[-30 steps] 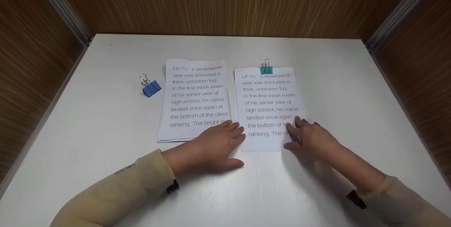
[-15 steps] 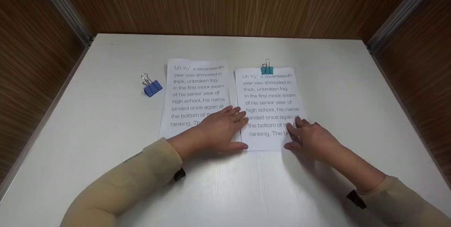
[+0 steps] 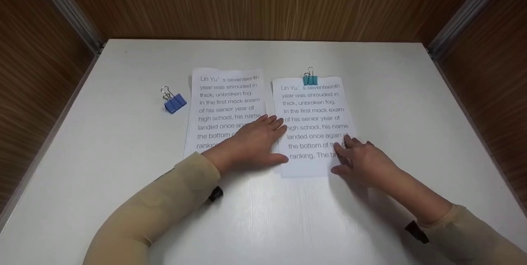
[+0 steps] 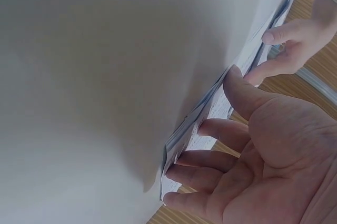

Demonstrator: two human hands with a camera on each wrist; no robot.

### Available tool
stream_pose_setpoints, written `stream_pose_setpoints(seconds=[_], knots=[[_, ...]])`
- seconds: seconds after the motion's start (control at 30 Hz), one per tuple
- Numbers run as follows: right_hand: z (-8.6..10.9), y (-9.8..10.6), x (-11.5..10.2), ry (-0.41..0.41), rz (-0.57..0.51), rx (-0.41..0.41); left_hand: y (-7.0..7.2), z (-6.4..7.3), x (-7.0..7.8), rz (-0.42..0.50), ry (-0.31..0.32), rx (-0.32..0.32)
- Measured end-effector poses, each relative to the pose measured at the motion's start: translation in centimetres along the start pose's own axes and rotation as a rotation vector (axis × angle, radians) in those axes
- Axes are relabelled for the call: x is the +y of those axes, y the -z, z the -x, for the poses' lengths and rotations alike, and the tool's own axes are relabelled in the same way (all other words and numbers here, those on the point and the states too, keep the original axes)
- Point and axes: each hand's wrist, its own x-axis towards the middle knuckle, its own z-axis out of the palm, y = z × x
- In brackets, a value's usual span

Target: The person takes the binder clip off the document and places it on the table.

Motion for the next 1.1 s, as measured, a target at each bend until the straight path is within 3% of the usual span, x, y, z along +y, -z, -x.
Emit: stream_pose_setpoints(seconds=[0.3, 0.57, 0.8, 0.9, 1.1], knots=[[-1.2, 2.0, 1.4, -0.031, -0.131, -0.017, 0.7, -0.5, 0.5, -0.022, 0.022, -0.048], [-5.4, 6.2, 6.0, -0.159, -0.290, 0.080, 1.0, -0.5, 0.4, -0.038, 0.010, -0.059], [-9.6, 8.3, 9.6, -0.090, -0.374, 0.233, 1.2, -0.6, 0.6, -0.068, 0.024, -0.067], [-11.1, 8.2, 10.5, -0.116, -0.425, 0.219, 1.1, -0.7, 0.7, -0.075, 0.026, -0.080], [-14.2, 7.7, 11.5, -0.221, -0.538, 0.117, 1.2, -0.8, 0.6, -0.080, 0.036, -0.088]])
